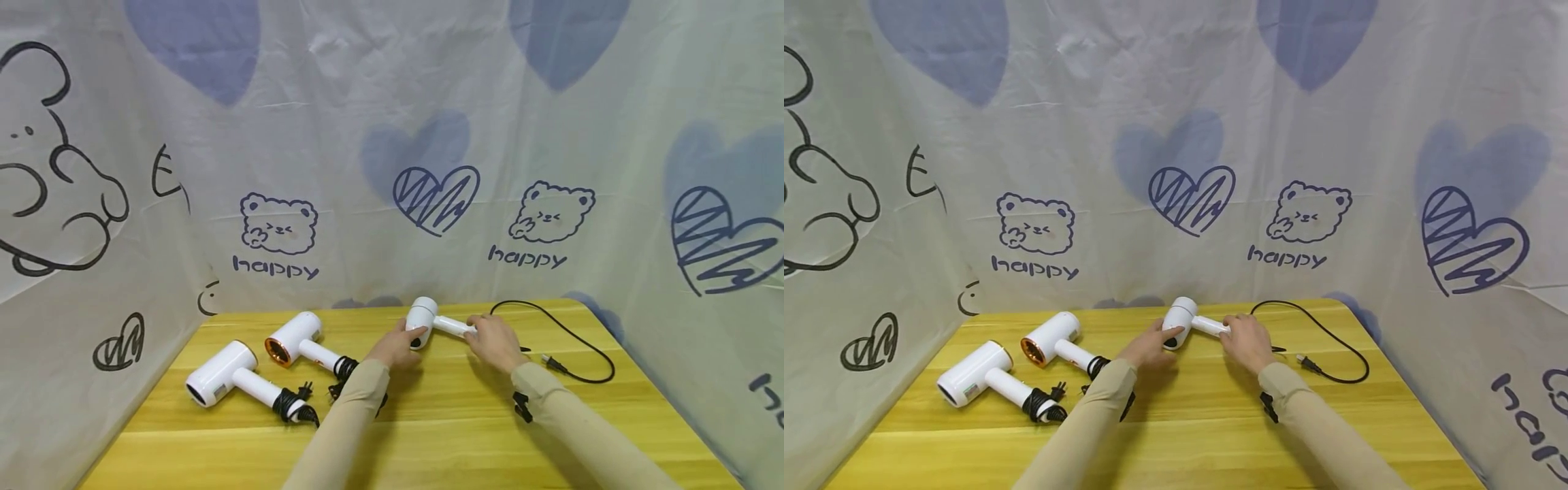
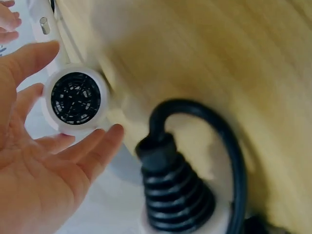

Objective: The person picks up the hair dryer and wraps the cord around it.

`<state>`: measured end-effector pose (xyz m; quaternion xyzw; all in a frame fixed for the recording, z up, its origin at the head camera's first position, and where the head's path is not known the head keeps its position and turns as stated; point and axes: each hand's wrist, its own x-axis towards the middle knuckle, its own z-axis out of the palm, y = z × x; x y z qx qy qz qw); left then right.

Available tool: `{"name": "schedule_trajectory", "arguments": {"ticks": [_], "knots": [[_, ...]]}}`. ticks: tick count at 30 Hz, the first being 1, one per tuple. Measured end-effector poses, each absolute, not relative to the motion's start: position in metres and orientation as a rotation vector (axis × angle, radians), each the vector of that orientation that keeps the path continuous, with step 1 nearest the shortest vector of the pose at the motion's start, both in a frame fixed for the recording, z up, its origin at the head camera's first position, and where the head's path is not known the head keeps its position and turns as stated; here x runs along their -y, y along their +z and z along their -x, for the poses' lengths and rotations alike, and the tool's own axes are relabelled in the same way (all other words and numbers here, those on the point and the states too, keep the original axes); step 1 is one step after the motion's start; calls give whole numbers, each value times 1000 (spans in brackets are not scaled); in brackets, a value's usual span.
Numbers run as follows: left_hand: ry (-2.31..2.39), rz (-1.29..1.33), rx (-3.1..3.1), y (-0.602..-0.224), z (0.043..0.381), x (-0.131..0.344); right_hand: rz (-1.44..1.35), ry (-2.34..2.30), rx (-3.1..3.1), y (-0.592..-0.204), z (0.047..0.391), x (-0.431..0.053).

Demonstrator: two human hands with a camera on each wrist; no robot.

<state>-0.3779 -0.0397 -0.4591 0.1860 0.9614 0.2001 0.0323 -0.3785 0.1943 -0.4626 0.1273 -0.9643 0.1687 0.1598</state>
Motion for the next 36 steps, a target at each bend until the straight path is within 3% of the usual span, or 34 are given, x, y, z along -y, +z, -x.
{"name": "schedule_trajectory", "arguments": {"ticks": [18, 26, 36], "knots": [[638, -649, -3200, -454, 368, 54, -328, 653, 2806, -459, 380, -209], [886, -362, -3113, -440, 357, 50, -409, 673, 2934, -463, 374, -220], [1113, -199, -3016, -451, 363, 40, -351, 783, 3005, -468, 376, -226]]}}
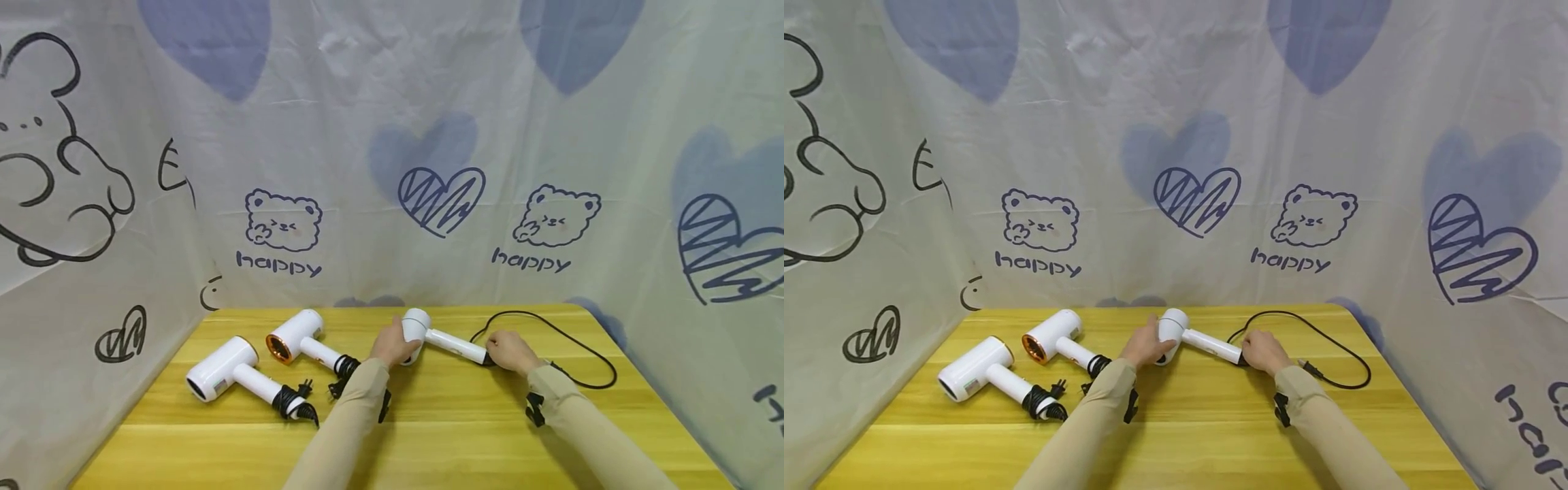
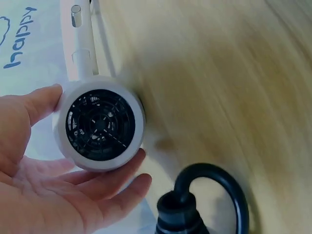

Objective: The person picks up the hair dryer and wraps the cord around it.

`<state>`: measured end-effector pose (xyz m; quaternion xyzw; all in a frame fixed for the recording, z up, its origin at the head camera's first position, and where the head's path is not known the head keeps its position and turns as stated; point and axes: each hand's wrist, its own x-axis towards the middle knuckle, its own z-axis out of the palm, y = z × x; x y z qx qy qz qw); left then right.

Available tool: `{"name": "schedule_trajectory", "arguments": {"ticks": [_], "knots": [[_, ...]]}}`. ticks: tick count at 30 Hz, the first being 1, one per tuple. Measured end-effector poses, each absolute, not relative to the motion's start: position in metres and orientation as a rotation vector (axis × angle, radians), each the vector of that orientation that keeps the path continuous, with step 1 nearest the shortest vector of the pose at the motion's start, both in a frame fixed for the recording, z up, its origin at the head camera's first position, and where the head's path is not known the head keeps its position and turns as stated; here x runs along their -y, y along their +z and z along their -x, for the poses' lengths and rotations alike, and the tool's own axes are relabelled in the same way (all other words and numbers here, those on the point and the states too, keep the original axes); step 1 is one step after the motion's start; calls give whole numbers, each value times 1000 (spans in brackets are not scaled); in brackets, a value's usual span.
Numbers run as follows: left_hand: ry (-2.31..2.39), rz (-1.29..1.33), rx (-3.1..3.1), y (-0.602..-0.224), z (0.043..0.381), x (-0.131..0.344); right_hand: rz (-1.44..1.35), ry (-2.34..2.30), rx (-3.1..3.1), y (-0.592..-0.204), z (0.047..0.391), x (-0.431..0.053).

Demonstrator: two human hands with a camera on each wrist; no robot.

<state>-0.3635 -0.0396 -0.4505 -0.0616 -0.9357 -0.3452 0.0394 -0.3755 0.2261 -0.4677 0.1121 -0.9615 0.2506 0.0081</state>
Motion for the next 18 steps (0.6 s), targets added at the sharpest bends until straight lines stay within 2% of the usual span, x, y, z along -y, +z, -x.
{"name": "schedule_trajectory", "arguments": {"ticks": [18], "knots": [[-1444, -116, 2627, -437, 358, 66, -475, 1061, 3158, -462, 372, -241]]}}
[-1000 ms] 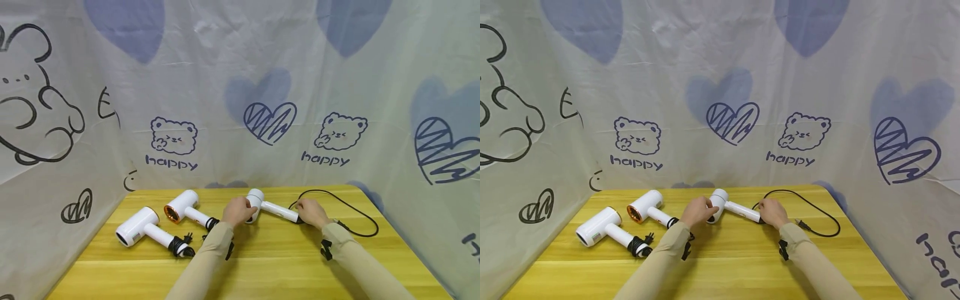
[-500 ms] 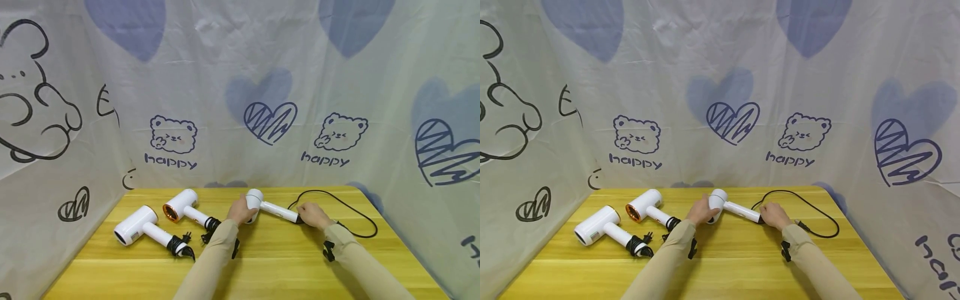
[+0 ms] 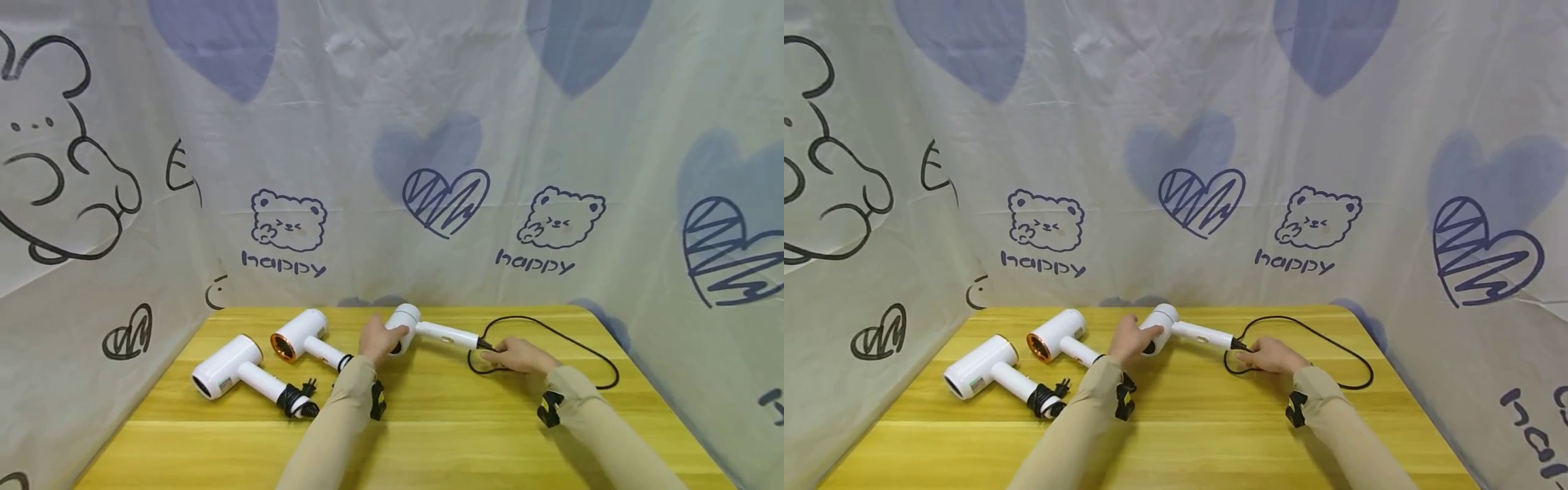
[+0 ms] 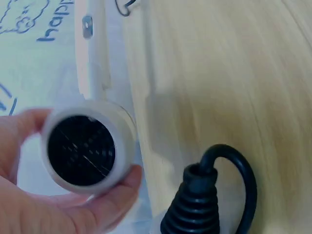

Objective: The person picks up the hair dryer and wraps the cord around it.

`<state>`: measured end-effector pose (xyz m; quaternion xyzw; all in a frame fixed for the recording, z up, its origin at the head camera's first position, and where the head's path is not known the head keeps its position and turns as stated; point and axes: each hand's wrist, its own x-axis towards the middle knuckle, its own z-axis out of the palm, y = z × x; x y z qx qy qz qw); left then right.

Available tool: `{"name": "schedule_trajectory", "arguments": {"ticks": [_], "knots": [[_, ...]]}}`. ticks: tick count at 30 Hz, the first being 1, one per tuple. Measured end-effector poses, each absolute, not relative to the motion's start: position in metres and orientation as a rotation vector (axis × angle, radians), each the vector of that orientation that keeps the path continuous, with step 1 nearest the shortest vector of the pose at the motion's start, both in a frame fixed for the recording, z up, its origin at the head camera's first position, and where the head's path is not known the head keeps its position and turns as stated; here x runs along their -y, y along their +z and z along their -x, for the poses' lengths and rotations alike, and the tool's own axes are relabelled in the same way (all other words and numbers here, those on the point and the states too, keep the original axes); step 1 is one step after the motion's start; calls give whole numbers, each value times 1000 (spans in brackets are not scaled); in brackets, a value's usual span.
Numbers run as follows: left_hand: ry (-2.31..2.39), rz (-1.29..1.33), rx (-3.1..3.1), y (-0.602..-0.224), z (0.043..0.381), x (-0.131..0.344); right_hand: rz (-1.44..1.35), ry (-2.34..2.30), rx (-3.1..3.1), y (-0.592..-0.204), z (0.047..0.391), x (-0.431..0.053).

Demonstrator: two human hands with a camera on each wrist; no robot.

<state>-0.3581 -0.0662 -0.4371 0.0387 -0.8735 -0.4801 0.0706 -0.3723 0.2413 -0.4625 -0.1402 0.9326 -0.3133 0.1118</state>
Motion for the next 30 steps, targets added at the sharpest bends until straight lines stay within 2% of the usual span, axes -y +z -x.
{"name": "schedule_trajectory", "arguments": {"ticks": [5, 11, 18, 26, 30], "knots": [[-1713, -127, 2606, -431, 362, 77, 505, -1052, -2858, -456, 373, -234], [-2194, 15, 2548, -422, 365, 94, 576, -1104, -3085, -442, 376, -224], [-2541, -14, 2329, -421, 362, 113, 827, -993, -3159, -440, 367, -211], [-2571, 113, 2266, -416, 347, 124, 992, -817, -3266, -438, 361, -194], [-2487, 58, 2293, -416, 338, 128, 1082, -793, -3281, -439, 360, -187]]}}
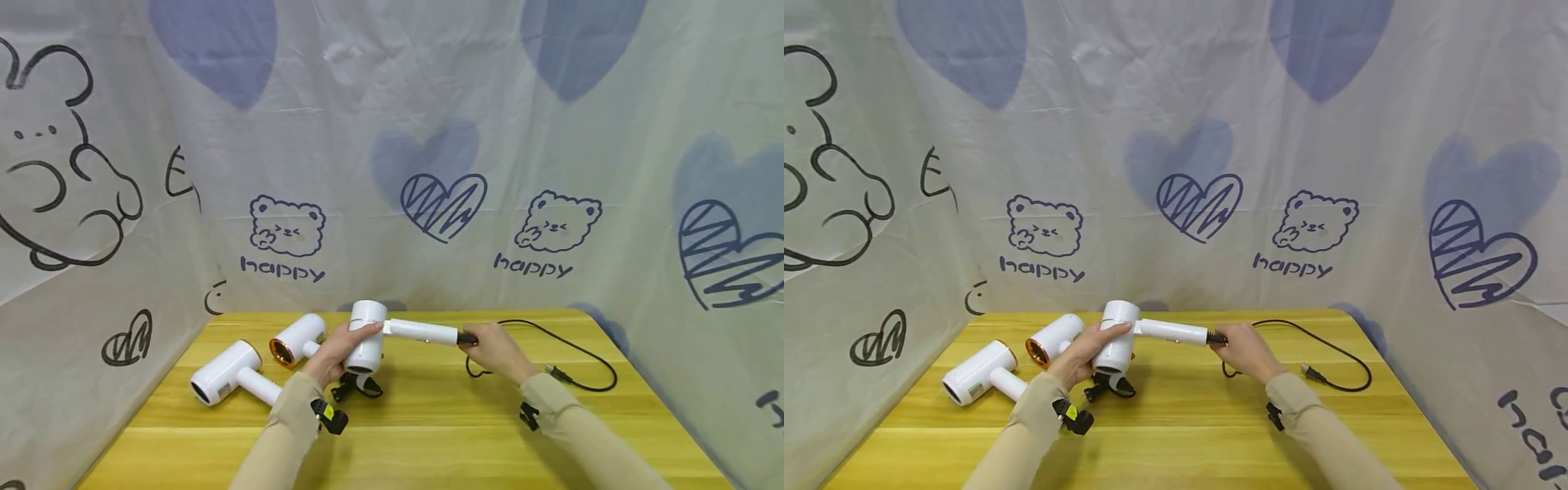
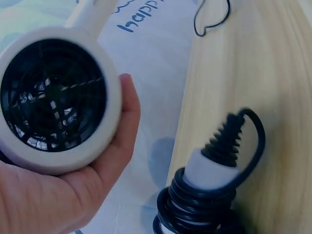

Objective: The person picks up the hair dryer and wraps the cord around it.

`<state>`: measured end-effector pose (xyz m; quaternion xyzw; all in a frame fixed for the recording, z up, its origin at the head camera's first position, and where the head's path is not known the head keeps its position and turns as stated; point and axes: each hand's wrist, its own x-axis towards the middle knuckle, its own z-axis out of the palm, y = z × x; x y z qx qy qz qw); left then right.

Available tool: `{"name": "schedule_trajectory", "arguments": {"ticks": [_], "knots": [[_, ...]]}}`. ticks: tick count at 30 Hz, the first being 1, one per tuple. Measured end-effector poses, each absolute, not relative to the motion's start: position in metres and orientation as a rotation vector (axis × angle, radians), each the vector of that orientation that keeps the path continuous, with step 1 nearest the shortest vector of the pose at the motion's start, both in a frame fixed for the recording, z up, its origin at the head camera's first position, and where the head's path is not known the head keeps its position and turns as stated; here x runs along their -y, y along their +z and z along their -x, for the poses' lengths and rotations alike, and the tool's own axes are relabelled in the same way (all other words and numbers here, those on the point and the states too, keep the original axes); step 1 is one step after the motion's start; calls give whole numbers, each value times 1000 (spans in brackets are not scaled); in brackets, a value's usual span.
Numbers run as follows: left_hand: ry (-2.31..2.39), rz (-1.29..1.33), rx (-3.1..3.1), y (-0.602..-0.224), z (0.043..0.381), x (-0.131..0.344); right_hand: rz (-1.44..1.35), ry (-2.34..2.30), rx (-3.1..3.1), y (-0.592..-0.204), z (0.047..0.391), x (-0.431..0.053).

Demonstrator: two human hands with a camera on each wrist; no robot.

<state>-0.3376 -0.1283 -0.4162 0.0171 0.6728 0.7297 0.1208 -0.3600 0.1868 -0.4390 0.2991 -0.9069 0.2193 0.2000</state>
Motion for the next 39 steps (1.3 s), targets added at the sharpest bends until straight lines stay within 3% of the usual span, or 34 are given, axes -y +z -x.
{"name": "schedule_trajectory", "arguments": {"ticks": [9, 19, 25, 31, 39], "knots": [[2248, 113, -2198, -418, 324, 139, -718, 1102, 2594, -434, 363, -172], [2591, 321, -2241, -408, 333, 141, -541, 1831, 2544, -428, 360, -193], [2655, 358, -2240, -415, 338, 139, -626, 1632, 2574, -425, 355, -188], [2527, 199, -2152, -424, 342, 134, -840, 1297, 2771, -414, 357, -169], [2330, 74, -2148, -439, 344, 137, -647, 1262, 2887, -403, 372, -179]]}}
